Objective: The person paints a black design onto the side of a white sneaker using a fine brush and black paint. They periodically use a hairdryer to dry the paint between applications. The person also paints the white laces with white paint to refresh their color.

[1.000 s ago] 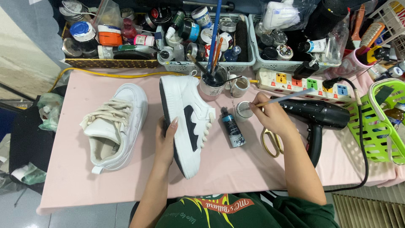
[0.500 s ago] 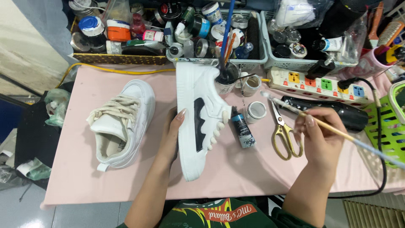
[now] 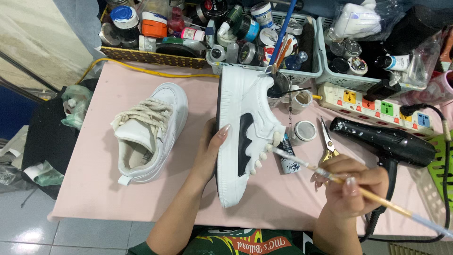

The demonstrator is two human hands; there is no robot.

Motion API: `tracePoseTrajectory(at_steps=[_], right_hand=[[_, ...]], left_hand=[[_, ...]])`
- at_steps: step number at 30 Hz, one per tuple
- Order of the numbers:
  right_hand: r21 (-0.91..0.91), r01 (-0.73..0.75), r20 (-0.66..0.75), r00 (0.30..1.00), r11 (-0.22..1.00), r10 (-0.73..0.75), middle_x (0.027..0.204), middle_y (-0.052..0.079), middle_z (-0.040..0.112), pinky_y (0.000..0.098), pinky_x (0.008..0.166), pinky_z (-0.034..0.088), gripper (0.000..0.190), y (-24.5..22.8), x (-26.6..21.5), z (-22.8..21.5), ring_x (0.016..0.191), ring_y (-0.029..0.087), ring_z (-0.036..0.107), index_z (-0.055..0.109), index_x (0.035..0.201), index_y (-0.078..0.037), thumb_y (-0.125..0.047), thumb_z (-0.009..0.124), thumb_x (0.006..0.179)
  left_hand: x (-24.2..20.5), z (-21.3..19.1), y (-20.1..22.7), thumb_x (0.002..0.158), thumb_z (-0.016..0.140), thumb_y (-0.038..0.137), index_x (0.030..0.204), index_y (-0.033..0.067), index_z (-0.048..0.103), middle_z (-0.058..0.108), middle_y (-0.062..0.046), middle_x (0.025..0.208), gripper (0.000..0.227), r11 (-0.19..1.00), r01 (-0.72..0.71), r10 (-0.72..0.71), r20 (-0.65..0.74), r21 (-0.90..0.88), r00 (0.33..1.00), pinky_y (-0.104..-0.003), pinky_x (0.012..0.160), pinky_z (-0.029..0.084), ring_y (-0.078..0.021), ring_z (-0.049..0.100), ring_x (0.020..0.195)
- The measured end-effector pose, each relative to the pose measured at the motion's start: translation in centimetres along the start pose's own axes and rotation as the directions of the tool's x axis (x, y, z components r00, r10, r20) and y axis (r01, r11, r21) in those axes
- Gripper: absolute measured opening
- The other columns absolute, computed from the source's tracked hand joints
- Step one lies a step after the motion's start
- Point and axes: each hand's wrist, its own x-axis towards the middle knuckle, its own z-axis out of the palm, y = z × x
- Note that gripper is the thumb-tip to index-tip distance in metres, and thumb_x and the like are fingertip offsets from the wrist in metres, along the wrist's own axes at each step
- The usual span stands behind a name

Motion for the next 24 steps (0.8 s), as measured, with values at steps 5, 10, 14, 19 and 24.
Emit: tracePoseTrajectory(at_steps=[5,10,14,19,24], right_hand=[[-0.021,0.031,0.082,0.996,0.999,-0.029,0.071,0.022,0.060,0.0291,0.048,0.049,0.019,-0.1,-0.3,0.3,0.054,0.021,0.059,0.042,0.103,-0.003,-0.011,0.059,0.100],[-0.010,0.116,0.260,0.959,0.993,-0.110,0.076,0.023,0.064,0.0271,0.048,0.053,0.015,0.8,0.2,-0.6,0.060,0.020,0.064,0.046,0.096,-0.003,-0.004,0.060,0.092],[-0.037,0.145,0.330,0.936,0.989,-0.125,0.080,0.025,0.066,0.0289,0.054,0.055,0.015,1.2,0.4,-0.7,0.061,0.018,0.065,0.045,0.096,-0.003,-0.003,0.060,0.092],[-0.035,0.110,0.330,0.939,0.993,-0.092,0.083,0.023,0.066,0.0285,0.054,0.056,0.016,1.1,0.2,-0.2,0.065,0.020,0.065,0.045,0.097,-0.002,-0.003,0.060,0.094],[-0.062,0.117,0.326,0.941,0.991,-0.090,0.082,0.023,0.065,0.0282,0.053,0.056,0.017,1.3,0.5,-0.1,0.064,0.020,0.064,0.044,0.098,-0.002,-0.005,0.061,0.095]], left_hand=[[-0.8,0.1,0.8,0.093,0.066,0.039,0.138,-0.0026,0.047,0.063,-0.018,0.122,0.064,0.997,-0.074,0.074,-0.007,0.004,0.997,-0.035,0.093,0.053,-0.0213,0.062,0.109],[-1.1,0.1,1.4,0.093,0.068,0.037,0.137,-0.0027,0.047,0.063,-0.017,0.122,0.063,0.988,-0.122,0.125,-0.031,0.090,0.992,-0.035,0.095,0.052,-0.0205,0.061,0.110],[-1.5,0.2,2.1,0.093,0.069,0.036,0.138,-0.0029,0.048,0.062,-0.017,0.123,0.063,0.974,-0.190,0.194,-0.021,0.124,0.981,-0.035,0.097,0.051,-0.0204,0.060,0.111],[-1.9,0.4,3.0,0.093,0.070,0.036,0.139,-0.0017,0.048,0.063,-0.016,0.125,0.063,0.958,-0.218,0.227,-0.025,0.187,0.974,-0.035,0.100,0.050,-0.0206,0.060,0.114],[-2.1,0.5,3.3,0.093,0.071,0.036,0.138,-0.0012,0.047,0.063,-0.016,0.124,0.063,0.961,-0.209,0.217,-0.022,0.181,0.976,-0.035,0.099,0.051,-0.0205,0.060,0.114]])
